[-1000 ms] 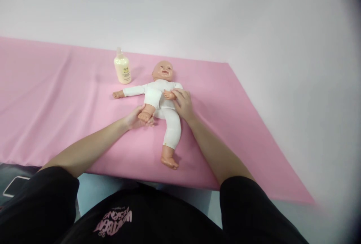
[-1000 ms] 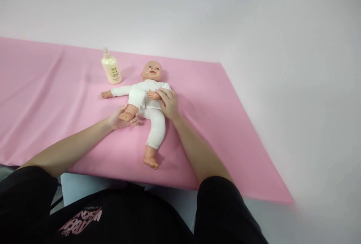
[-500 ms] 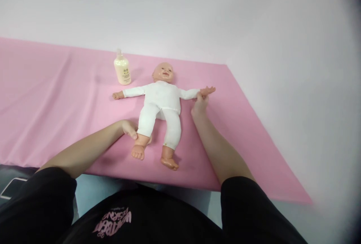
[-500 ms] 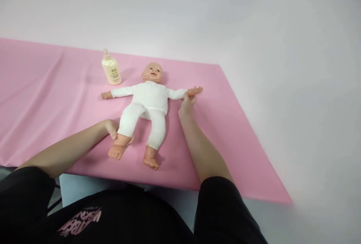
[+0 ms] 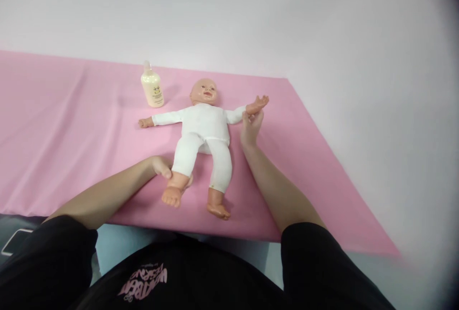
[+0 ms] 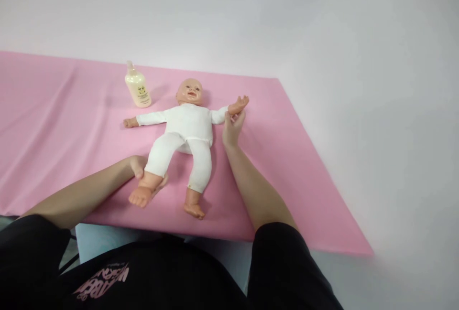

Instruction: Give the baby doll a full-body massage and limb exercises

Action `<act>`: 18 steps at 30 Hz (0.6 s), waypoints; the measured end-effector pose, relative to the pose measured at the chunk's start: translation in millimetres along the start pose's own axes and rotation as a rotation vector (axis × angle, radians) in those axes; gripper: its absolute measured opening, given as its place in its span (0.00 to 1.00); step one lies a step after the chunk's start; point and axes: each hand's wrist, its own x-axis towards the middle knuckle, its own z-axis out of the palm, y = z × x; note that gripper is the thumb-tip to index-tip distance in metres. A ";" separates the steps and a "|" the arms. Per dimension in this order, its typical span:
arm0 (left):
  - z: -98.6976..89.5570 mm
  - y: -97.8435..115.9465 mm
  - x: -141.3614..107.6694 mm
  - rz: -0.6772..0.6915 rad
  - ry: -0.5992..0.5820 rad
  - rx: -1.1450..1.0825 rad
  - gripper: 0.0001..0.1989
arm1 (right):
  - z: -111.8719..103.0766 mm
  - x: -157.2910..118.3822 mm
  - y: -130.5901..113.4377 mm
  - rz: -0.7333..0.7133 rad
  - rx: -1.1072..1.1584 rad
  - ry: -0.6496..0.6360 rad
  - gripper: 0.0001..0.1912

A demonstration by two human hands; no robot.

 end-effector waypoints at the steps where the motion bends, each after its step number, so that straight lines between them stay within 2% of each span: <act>1: -1.9 -5.0 -1.2 0.074 0.085 -0.065 0.33 | 2.3 -2.4 -0.4 -0.013 -0.019 -0.022 0.44; 5: -7.1 -12.3 -3.2 0.388 0.534 -0.270 0.36 | 10.6 -16.5 -4.4 -0.100 -0.134 -0.096 0.35; 8: -7.2 -5.2 -0.1 0.469 0.747 -0.402 0.36 | 14.6 -27.6 -16.5 -0.274 -0.231 -0.224 0.25; 12: -8.1 -3.6 6.6 0.490 0.816 -0.473 0.32 | 17.9 -36.0 -34.0 -0.481 -0.351 -0.396 0.16; 15: -12.7 -10.7 9.7 0.493 0.815 -0.473 0.27 | 18.9 -37.1 -38.3 -0.568 -0.422 -0.496 0.16; 18: -18.6 -16.5 9.9 0.497 0.785 -0.458 0.26 | 19.2 -36.9 -37.6 -0.586 -0.445 -0.556 0.18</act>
